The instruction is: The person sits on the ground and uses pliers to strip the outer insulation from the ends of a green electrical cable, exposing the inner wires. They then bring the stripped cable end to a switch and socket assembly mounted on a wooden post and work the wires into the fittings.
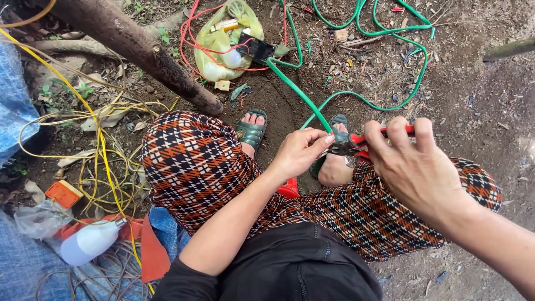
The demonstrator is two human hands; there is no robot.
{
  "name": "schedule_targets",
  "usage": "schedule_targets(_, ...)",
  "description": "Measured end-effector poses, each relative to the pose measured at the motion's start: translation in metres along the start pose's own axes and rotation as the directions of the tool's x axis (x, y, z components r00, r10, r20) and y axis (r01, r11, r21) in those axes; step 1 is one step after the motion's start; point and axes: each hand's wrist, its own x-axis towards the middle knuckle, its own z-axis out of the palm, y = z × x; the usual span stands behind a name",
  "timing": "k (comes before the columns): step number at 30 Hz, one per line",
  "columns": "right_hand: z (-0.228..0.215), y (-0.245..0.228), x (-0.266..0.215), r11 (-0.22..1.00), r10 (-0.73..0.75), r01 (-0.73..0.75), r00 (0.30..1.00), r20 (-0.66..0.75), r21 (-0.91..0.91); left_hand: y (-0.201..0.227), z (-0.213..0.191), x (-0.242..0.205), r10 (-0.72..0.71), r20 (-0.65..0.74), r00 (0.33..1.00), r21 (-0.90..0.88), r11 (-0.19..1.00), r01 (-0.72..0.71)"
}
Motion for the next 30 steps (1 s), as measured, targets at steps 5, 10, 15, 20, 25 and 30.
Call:
schedule_targets(5,0.009,-0.004,0.001,0.998,0.033,-0.031,0.999,-0.043,0.061,0.000,-0.002,-0.001,-0.043,-0.008,0.999,0.017,0.999,0.043)
schedule_targets(10,0.014,-0.009,0.003,0.990,0.086,-0.086,0.996,0.000,0.114,0.000,-0.006,0.000,-0.023,-0.002,1.000,0.016,1.000,0.023)
schedule_targets(15,0.013,0.003,-0.003,0.975,0.223,-0.223,0.975,-0.011,0.021,-0.006,-0.009,0.002,-0.081,-0.086,0.993,-0.401,0.915,0.040)
schedule_targets(20,0.027,0.010,-0.015,0.842,0.315,-0.353,0.936,0.157,0.409,-0.014,-0.023,-0.003,-0.157,-0.150,0.976,-0.623,0.781,0.030)
schedule_targets(25,0.062,-0.014,-0.003,0.316,0.173,-0.234,0.967,0.187,0.919,0.036,-0.061,-0.024,-0.143,-0.153,0.978,-0.698,0.716,-0.004)
schedule_targets(30,0.052,-0.015,0.029,-0.352,0.076,0.141,0.990,-0.122,0.925,0.077,-0.109,-0.015,0.086,-0.120,0.989,-0.543,0.829,-0.138)
